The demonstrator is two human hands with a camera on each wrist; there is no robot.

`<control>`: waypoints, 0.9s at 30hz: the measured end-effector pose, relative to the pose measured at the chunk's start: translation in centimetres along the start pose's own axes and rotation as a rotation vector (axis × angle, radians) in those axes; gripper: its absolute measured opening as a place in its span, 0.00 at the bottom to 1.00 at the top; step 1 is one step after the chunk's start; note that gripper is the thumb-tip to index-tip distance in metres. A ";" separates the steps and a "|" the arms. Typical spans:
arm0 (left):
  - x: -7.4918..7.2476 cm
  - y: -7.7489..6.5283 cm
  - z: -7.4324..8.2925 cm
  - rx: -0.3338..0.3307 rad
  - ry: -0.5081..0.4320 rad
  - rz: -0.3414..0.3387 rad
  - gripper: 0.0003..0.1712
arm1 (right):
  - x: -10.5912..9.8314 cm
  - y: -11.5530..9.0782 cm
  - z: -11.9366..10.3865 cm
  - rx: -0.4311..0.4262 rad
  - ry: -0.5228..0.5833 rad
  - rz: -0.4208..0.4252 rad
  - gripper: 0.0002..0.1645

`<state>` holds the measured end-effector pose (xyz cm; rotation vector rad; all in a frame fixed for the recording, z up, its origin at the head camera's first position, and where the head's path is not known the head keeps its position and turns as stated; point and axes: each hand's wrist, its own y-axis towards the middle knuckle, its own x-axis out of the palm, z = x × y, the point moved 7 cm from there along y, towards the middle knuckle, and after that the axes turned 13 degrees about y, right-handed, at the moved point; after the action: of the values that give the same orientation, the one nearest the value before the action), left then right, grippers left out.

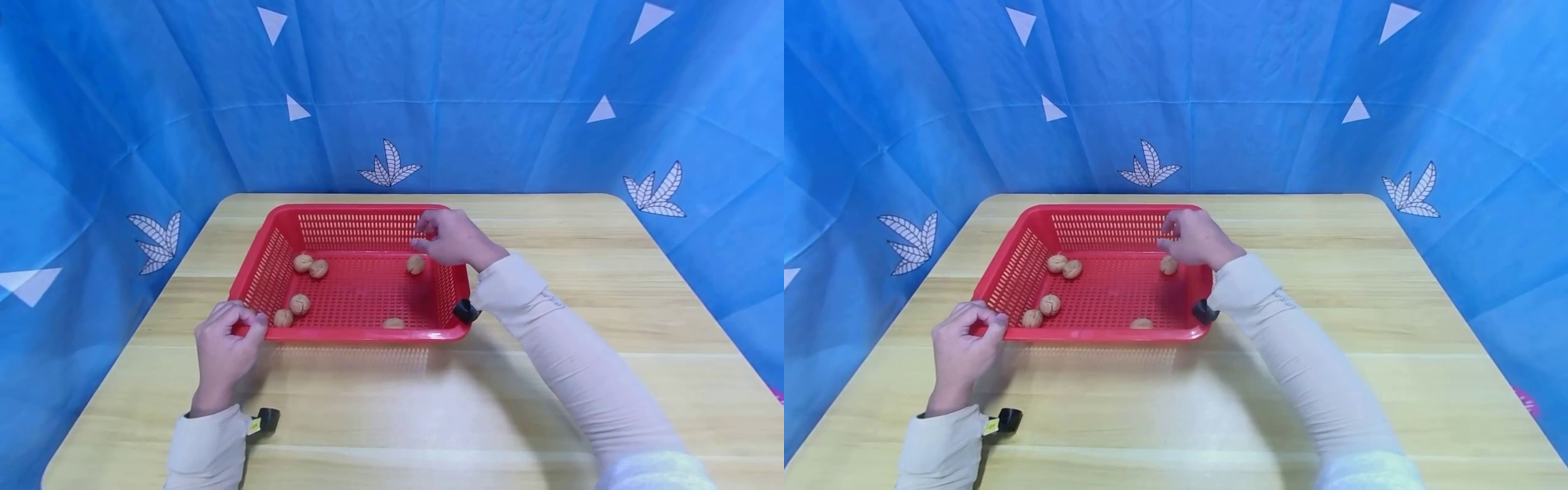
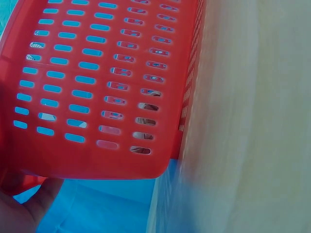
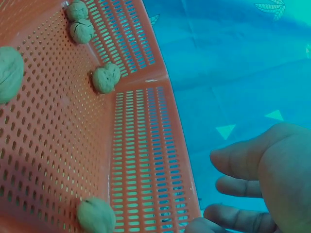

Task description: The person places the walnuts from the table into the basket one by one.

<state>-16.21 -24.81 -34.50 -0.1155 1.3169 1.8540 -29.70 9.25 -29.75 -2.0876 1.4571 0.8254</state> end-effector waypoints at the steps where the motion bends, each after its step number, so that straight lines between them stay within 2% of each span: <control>1: 0.0 0.0 0.0 0.000 0.002 0.003 0.08 | -0.1 0.0 0.1 0.002 -0.006 0.004 0.19; 8: 0.0 0.2 0.1 -0.005 0.006 -0.017 0.08 | -1.1 -0.4 0.7 -0.030 -0.030 0.018 0.20; 15: -0.2 0.3 0.4 0.007 -0.002 -0.024 0.08 | -2.0 -0.7 1.6 -0.013 -0.010 0.036 0.19; 27: -0.1 0.1 0.3 -0.014 0.018 -0.042 0.08 | -3.6 -1.6 4.0 0.002 -0.018 0.082 0.16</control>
<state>-16.11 -24.65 -34.31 -0.1667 1.3047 1.8302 -29.96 14.82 -30.01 -2.0261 1.5418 0.8709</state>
